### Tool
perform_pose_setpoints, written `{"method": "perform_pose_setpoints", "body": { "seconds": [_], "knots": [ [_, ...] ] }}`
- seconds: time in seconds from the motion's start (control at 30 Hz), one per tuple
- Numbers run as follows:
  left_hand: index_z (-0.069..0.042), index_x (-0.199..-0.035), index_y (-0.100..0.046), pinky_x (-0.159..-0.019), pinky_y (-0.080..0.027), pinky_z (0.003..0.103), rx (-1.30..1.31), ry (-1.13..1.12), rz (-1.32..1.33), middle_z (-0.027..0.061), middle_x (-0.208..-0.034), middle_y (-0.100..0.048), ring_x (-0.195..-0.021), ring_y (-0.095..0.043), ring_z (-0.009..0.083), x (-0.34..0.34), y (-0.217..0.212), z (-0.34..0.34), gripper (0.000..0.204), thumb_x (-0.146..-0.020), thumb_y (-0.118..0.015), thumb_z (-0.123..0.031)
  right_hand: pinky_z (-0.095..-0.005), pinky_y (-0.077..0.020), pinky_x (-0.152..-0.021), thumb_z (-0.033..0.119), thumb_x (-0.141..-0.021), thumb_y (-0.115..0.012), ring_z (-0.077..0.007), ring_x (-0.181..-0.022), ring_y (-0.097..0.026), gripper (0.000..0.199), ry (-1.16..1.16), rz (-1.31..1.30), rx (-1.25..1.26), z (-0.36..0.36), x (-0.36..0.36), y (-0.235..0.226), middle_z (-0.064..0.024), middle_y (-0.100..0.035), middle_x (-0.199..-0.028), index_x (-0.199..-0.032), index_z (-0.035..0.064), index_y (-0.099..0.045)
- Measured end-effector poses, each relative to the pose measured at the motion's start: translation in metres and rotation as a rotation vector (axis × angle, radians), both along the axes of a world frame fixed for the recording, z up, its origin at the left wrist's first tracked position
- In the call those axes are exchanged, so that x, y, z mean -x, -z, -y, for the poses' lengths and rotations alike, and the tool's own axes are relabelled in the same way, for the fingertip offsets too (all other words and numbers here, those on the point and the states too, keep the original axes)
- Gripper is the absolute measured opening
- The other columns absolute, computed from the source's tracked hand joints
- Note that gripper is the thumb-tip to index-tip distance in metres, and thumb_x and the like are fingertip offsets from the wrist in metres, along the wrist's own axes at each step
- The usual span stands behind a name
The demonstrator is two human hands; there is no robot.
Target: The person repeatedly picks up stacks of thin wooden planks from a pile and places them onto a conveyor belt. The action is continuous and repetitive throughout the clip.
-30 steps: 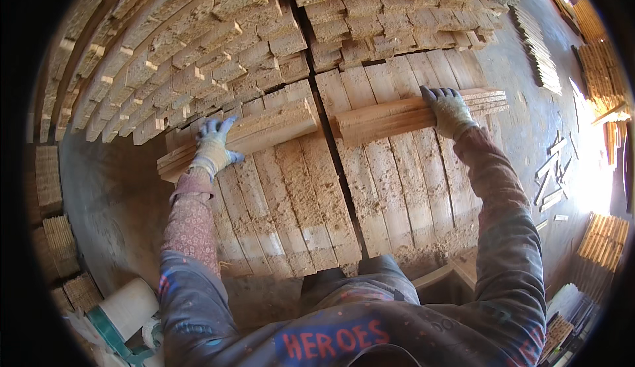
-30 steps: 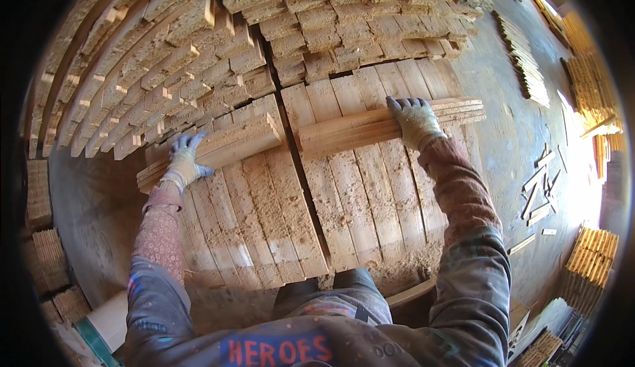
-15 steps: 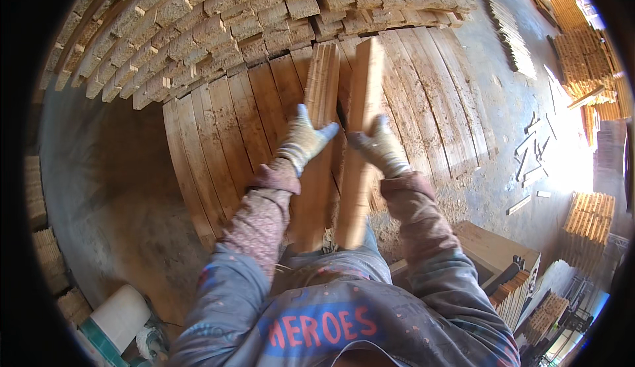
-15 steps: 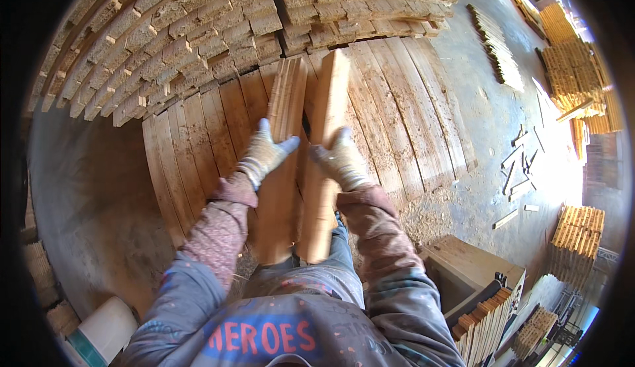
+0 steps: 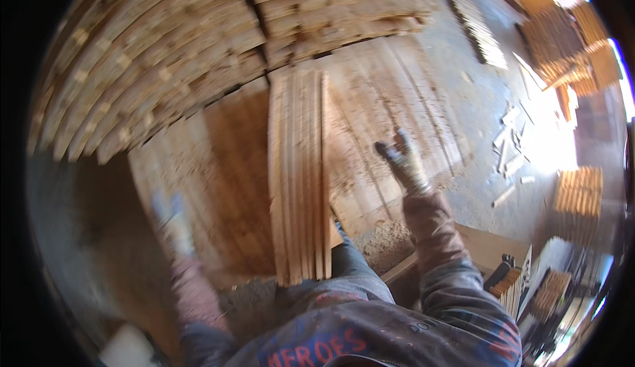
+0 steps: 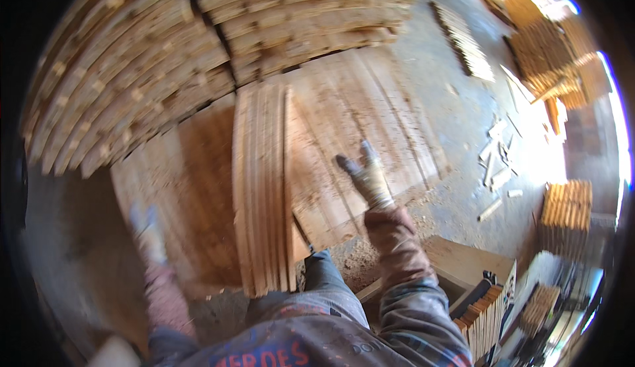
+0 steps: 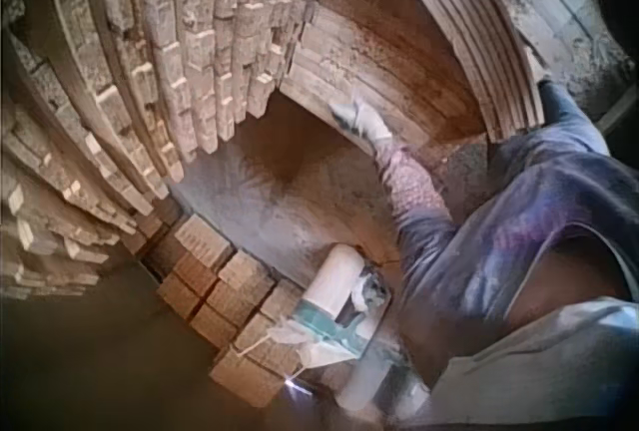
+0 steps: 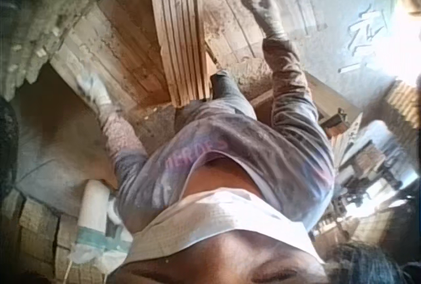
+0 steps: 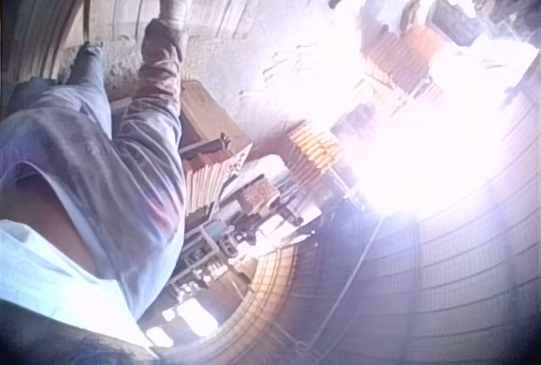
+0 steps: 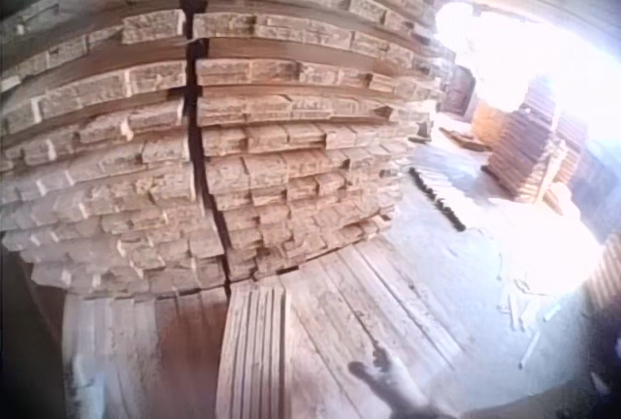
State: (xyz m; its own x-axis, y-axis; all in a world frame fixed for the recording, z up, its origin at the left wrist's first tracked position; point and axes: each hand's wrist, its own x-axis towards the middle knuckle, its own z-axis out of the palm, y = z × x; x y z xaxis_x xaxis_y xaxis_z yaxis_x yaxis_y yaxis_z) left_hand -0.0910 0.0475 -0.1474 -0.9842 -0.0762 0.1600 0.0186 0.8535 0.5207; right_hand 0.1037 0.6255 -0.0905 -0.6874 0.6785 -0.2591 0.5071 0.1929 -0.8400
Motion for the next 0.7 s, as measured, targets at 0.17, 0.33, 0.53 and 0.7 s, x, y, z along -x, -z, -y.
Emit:
{"method": "perform_pose_setpoints", "body": {
  "seconds": [0.17, 0.33, 0.53, 0.7],
  "knots": [
    [-0.002, -0.155, -0.04, -0.119, -0.034, 0.043, 0.202, -0.362, 0.239, 0.0198, -0.16, -0.042, -0.144, -0.043, 0.0354, -0.01, 0.04, 0.151, 0.074, -0.104, -0.05, -0.054, -0.0487, -0.0391, -0.116, 0.062, -0.092, -0.063, -0.0399, -0.14, -0.046, 0.079, 0.031, 0.516, -0.67, -0.209, -0.019, 0.01, -0.0224, -0.048, -0.152, -0.149, 0.0087, -0.049],
    [-0.001, -0.147, -0.053, -0.113, -0.041, 0.036, -0.319, -0.421, 0.313, 0.0145, -0.146, -0.057, -0.129, -0.056, 0.0278, -0.017, -0.003, 0.166, 0.07, -0.102, -0.053, -0.054, -0.046, -0.0392, -0.116, 0.07, -0.093, -0.054, -0.0392, -0.139, -0.049, 0.082, 0.079, 0.604, -0.583, -0.317, 0.033, 0.048, -0.0193, -0.054, -0.149, -0.149, 0.0096, -0.05],
    [-0.004, -0.148, -0.051, -0.101, -0.051, 0.043, -0.991, -0.548, 0.441, 0.0139, -0.14, -0.059, -0.12, -0.059, 0.0291, -0.054, -0.039, 0.089, 0.07, -0.102, -0.054, -0.056, -0.0349, -0.052, -0.09, 0.047, -0.099, -0.063, -0.0239, -0.099, -0.068, 0.049, 0.129, 0.101, -0.024, -0.315, 0.052, 0.068, -0.0116, -0.073, -0.108, -0.12, 0.004, -0.068],
    [-0.006, -0.151, -0.048, -0.103, -0.051, 0.046, -0.874, -0.622, 0.719, 0.0152, -0.143, -0.056, -0.124, -0.058, 0.0321, -0.051, -0.058, 0.037, 0.079, -0.094, -0.066, -0.058, -0.0295, -0.0522, -0.072, 0.033, -0.1, -0.068, -0.0105, -0.077, -0.063, 0.029, 0.099, 0.128, 0.258, -0.303, 0.04, 0.005, 0.0011, -0.07, -0.085, -0.104, 0.0045, -0.074]
  ]
}}
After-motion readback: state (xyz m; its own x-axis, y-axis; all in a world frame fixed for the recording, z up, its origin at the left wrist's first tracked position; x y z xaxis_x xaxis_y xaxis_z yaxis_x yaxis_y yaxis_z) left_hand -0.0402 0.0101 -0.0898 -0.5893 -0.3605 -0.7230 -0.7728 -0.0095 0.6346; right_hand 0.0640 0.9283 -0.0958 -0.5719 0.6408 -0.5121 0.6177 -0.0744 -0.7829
